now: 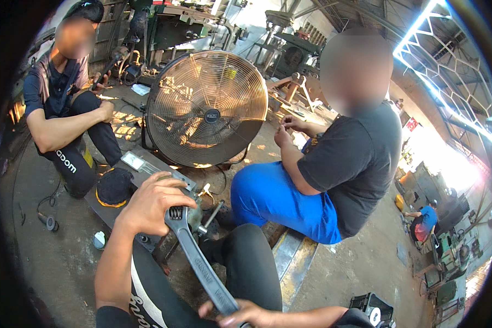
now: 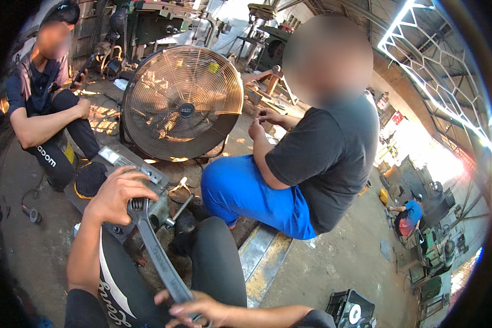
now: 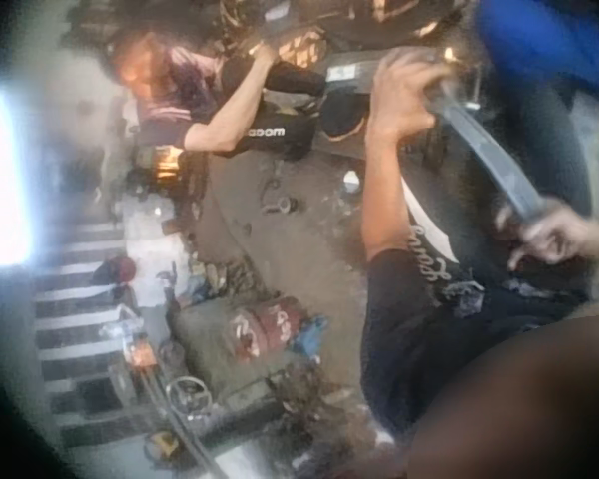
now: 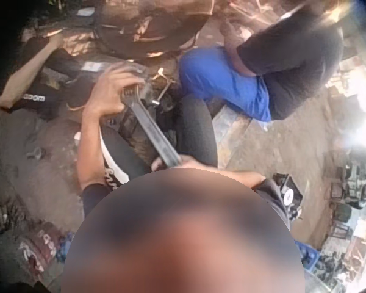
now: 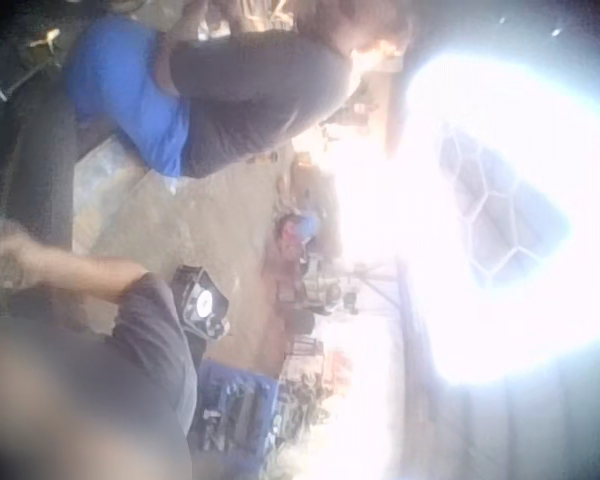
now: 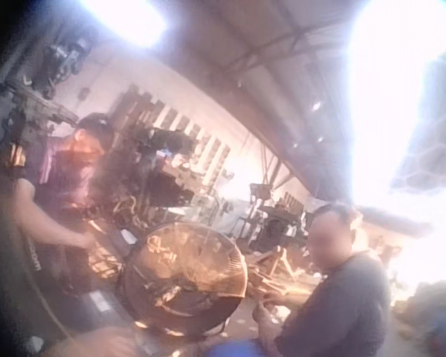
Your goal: The person uses a large adjustable wrench to tighten a bolt on a metal part clamped in a vise. The person repeatedly adjusts the wrench and applies force to the bolt while two other people sit nearby.
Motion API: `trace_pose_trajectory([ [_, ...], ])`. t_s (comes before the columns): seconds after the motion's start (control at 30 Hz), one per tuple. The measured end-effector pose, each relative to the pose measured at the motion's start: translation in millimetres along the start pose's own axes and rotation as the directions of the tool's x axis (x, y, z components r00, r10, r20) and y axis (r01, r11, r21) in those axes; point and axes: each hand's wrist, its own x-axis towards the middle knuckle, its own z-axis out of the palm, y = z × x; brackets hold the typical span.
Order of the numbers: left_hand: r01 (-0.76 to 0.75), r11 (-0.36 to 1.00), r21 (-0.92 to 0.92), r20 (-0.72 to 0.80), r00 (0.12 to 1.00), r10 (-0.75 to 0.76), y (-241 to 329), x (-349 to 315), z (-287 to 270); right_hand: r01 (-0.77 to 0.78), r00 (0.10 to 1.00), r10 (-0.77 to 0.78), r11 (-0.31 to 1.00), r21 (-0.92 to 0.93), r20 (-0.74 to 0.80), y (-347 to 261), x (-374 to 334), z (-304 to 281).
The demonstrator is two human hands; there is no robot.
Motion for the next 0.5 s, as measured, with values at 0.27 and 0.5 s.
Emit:
trace_pose_trajectory([
  [0.27,-0.058,0.993,-0.104,-0.104,0.993,0.048,-19.0,-4.9,2.1,0.032,0.982,-0.021,0.998,0.053,-0.189,53.1,34.9,40.7],
  [0.5,-0.119,0.992,-0.04,-0.128,0.985,0.113,-27.6,-14.1,12.1,0.098,0.947,-0.063,0.99,0.098,-0.316,72.2,47.7,64.1],
])
